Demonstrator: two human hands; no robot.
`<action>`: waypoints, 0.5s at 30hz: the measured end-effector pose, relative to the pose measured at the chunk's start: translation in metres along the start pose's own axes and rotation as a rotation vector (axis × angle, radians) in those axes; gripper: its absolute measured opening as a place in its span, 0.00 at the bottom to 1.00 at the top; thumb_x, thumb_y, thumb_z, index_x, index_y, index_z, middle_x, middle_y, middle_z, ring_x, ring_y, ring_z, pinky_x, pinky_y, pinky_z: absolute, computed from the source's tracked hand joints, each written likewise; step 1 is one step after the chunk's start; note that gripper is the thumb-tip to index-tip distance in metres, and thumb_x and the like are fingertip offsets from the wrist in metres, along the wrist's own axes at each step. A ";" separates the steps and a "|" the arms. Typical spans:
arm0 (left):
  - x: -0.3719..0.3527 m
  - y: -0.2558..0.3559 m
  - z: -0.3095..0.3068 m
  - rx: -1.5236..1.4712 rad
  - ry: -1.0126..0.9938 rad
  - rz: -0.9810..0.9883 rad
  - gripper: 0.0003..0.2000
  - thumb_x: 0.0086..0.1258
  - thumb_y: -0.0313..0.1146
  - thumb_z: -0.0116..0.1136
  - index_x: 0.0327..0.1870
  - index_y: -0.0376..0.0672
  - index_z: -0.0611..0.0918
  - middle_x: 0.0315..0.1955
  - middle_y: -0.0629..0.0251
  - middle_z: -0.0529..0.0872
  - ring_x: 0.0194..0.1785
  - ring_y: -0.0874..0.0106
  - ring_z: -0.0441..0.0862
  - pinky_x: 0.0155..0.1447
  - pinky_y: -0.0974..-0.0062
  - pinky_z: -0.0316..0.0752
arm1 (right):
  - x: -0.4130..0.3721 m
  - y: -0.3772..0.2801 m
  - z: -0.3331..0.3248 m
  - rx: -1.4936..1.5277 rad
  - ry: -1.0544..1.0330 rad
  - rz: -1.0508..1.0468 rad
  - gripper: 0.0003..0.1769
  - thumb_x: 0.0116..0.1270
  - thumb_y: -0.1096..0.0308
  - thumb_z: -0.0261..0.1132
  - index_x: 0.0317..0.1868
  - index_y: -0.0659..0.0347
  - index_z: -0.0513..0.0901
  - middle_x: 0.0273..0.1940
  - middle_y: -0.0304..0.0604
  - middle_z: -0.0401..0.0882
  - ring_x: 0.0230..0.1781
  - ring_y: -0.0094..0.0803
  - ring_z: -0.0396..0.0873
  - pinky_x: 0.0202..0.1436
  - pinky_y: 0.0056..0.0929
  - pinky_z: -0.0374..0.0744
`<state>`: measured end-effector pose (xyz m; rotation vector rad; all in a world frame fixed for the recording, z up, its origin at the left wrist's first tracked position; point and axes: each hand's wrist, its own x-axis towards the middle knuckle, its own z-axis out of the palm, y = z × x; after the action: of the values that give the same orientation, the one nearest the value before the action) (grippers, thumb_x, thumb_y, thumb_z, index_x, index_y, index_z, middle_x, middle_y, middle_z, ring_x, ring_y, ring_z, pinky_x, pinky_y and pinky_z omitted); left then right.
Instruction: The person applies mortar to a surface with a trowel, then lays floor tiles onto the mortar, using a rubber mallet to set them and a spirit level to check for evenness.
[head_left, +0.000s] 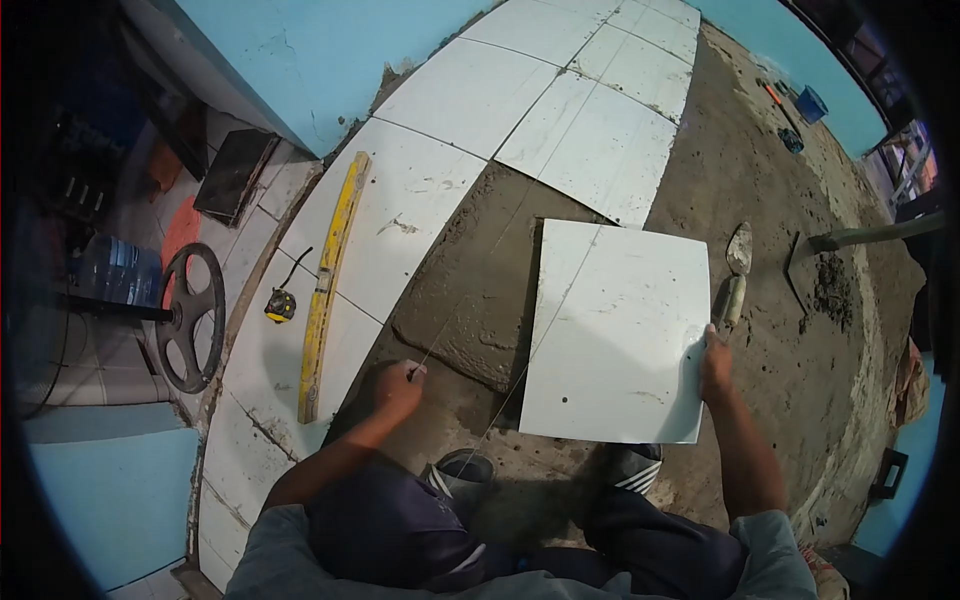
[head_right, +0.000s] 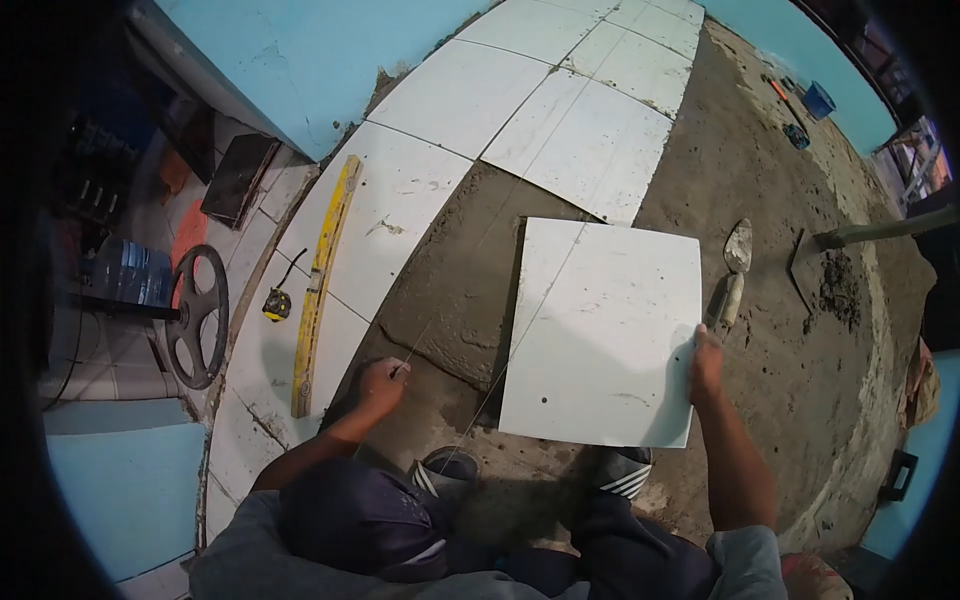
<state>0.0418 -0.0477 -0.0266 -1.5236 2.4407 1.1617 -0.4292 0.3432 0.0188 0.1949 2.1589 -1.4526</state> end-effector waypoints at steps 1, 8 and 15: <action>-0.002 0.005 -0.003 0.003 0.039 0.015 0.14 0.75 0.42 0.68 0.44 0.38 0.88 0.33 0.52 0.89 0.40 0.54 0.89 0.45 0.59 0.80 | -0.006 -0.003 0.002 0.033 0.023 0.015 0.27 0.86 0.48 0.57 0.50 0.68 0.85 0.36 0.40 0.80 0.33 0.29 0.75 0.40 0.38 0.79; 0.009 0.032 -0.015 -0.170 -0.058 0.103 0.18 0.75 0.48 0.68 0.38 0.37 0.88 0.27 0.56 0.87 0.32 0.64 0.84 0.41 0.65 0.77 | 0.009 0.013 0.012 0.062 0.052 -0.030 0.28 0.85 0.45 0.57 0.46 0.66 0.86 0.29 0.35 0.79 0.26 0.24 0.73 0.28 0.32 0.72; 0.017 0.052 -0.001 -0.328 -0.485 -0.019 0.17 0.77 0.51 0.68 0.40 0.44 0.83 0.32 0.73 0.82 0.36 0.79 0.77 0.42 0.75 0.72 | 0.002 -0.007 0.054 -0.040 0.044 -0.040 0.31 0.84 0.44 0.58 0.38 0.66 0.86 0.26 0.36 0.77 0.23 0.25 0.71 0.27 0.33 0.71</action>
<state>-0.0079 -0.0492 -0.0028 -1.1357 1.9850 1.7508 -0.4155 0.2915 0.0081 0.1717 2.2377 -1.4382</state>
